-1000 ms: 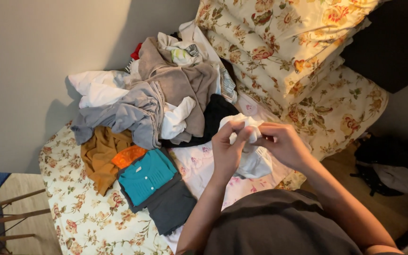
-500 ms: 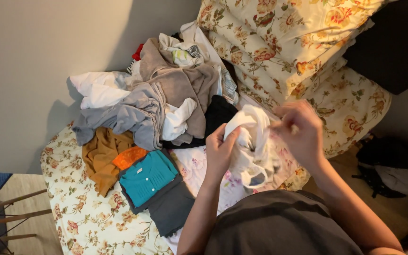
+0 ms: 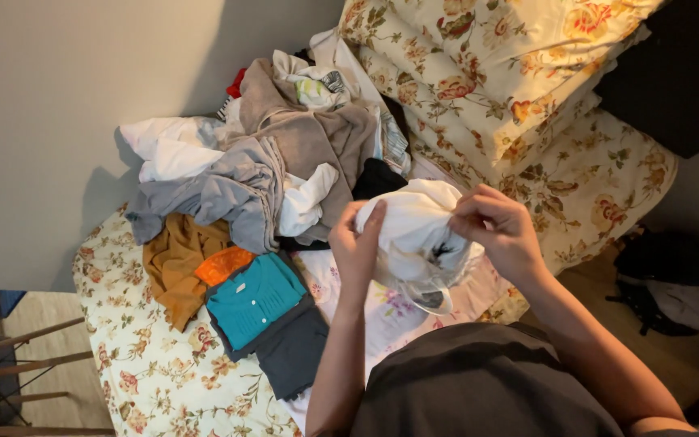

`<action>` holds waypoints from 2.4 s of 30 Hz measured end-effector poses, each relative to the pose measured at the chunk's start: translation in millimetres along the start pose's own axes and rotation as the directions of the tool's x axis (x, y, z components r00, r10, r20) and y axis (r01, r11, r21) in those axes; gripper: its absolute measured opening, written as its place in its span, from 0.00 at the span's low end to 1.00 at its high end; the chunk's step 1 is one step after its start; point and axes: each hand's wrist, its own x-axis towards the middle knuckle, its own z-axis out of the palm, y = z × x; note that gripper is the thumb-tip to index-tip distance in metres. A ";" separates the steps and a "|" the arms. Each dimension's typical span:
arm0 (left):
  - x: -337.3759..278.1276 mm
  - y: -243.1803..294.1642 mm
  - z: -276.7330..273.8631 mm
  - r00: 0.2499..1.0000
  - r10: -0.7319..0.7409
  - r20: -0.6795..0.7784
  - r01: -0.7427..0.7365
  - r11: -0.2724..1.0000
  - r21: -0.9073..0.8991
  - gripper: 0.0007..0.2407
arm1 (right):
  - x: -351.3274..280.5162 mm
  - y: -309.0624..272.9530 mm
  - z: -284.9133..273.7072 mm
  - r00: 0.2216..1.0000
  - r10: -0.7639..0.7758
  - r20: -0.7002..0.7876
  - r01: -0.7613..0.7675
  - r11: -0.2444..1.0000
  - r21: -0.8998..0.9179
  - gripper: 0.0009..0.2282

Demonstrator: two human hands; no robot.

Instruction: The person folds a dark gray pair of shorts and places them on a stack of already folded clothes on a bed. They then pick up a pair of white boxer shorts with a black pattern, turn them inside out, and fold them neatly before adding them to the pile. Finally, the person picks up a black garment, turns it inside out to reveal a red interior, and folds it.

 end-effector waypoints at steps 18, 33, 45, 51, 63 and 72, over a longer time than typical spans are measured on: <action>-30.1 10.9 25.5 0.958 0.273 0.092 -0.280 0.957 0.071 0.12 | 16.1 -27.0 0.9 0.991 -0.069 -0.117 0.041 0.973 -0.226 0.05; -22.4 30.6 -8.9 0.978 -0.016 0.208 0.106 0.896 -0.430 0.14 | 14.2 -24.3 12.1 0.952 0.003 0.305 0.073 0.968 -0.240 0.04; -7.0 -4.4 -31.0 0.978 0.157 -0.139 -0.135 0.979 0.154 0.13 | 26.1 -23.3 2.6 0.974 -0.020 0.225 0.041 0.995 -0.088 0.04; -30.4 8.6 1.7 0.734 0.670 0.108 -0.668 0.685 0.289 0.19 | 23.0 -41.6 16.6 0.965 -0.029 0.259 0.000 0.994 0.111 0.06; -28.0 39.4 -0.4 0.977 0.143 0.158 -0.115 0.979 -0.170 0.14 | 18.6 -18.0 10.1 0.986 -0.164 0.034 0.167 0.969 -0.183 0.04; -30.2 81.6 -9.6 0.966 0.125 0.227 -0.046 0.945 -0.323 0.16 | -5.4 -24.5 40.3 0.952 -0.041 0.303 0.131 0.951 -0.281 0.08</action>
